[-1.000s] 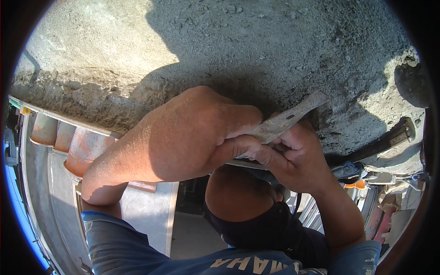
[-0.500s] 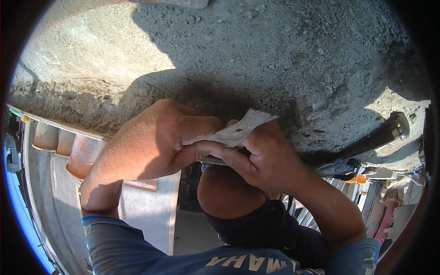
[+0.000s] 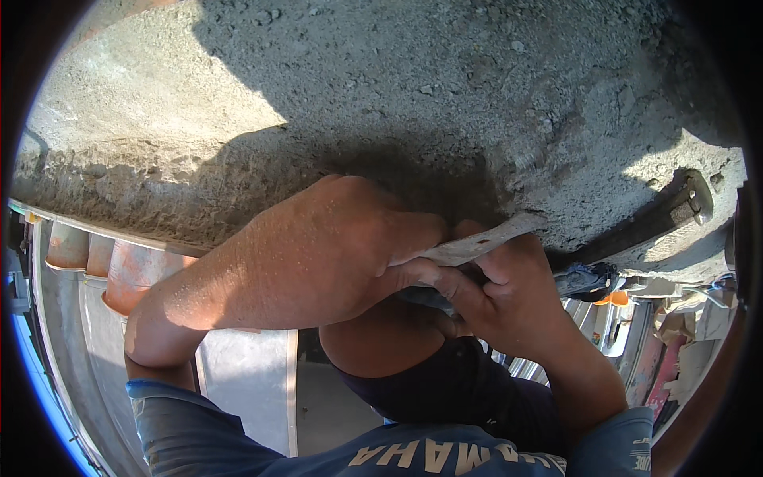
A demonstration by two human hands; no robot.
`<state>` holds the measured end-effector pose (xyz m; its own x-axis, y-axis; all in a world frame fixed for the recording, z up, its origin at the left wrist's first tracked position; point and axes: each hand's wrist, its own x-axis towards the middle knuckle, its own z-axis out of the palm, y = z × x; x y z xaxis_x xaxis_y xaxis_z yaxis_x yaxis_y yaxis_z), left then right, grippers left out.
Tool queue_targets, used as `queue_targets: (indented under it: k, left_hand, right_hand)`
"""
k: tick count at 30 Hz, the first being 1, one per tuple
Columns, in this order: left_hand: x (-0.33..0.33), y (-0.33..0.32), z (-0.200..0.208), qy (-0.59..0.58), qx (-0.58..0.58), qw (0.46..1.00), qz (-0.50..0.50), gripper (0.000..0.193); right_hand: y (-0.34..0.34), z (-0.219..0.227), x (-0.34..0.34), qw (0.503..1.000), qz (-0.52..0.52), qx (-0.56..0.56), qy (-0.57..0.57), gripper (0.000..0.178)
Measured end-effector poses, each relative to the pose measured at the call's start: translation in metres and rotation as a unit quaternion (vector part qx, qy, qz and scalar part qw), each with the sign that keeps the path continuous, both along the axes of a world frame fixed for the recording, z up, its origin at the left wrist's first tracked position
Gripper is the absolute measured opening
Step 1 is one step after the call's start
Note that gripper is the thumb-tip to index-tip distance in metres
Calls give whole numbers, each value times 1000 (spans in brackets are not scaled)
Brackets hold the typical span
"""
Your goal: Measure and test fit a metal trim piece against a concrete wall edge during renovation.
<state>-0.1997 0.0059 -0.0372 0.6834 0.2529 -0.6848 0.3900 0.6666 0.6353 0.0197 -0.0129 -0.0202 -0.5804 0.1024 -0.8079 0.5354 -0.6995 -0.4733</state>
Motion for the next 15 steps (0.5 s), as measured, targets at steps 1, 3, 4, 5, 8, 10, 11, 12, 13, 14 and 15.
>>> queue_targets:
  k: [1, 3, 4, 5, 8, 10, 11, 12, 13, 14, 15]
  left_hand:
    - [1, -1, -1, -3, 0, 1000, 2, 25]
    - [3, -2, -2, -2, -20, 1000, -24, 28]
    - [2, -3, -2, -4, -20, 1000, -23, 28]
    - [1, -3, -1, -2, -17, 1000, -23, 28]
    - [-1, 0, 0, 0, -17, 999, -35, 28]
    - [-3, -1, 3, 1, -20, 999, -46, 28]
    - [-4, -7, 5, 6, -4, 999, -31, 27]
    - [-5, -10, 8, 11, 11, 1000, -17, 27]
    - [-5, -8, 11, 12, 12, 1000, -18, 27]
    - [-6, -6, 15, 0, 24, 998, -58, 26]
    - [-6, -4, 19, -12, 36, 995, -97, 26]
  right_hand:
    - [-1, 0, 2, 1000, 2, 0, -3, 15]
    - [-2, -1, 3, 999, -23, -22, -5, 15]
    - [-1, -1, 2, 999, -22, -21, -7, 15]
    - [0, -2, 0, 999, -29, -20, -3, 17]
    - [0, -1, -3, 1000, -14, -14, 5, 24]
    - [3, 2, -6, 1000, 7, -8, 12, 23]
    - [6, 6, -10, 999, 24, 30, 7, 20]
    - [8, 10, -12, 997, 41, 69, 2, 18]
    - [8, 13, -13, 997, 40, 69, 3, 18]
    - [6, 17, -13, 992, 57, 111, 11, 16]
    - [2, 21, -13, 985, 74, 152, 19, 16]
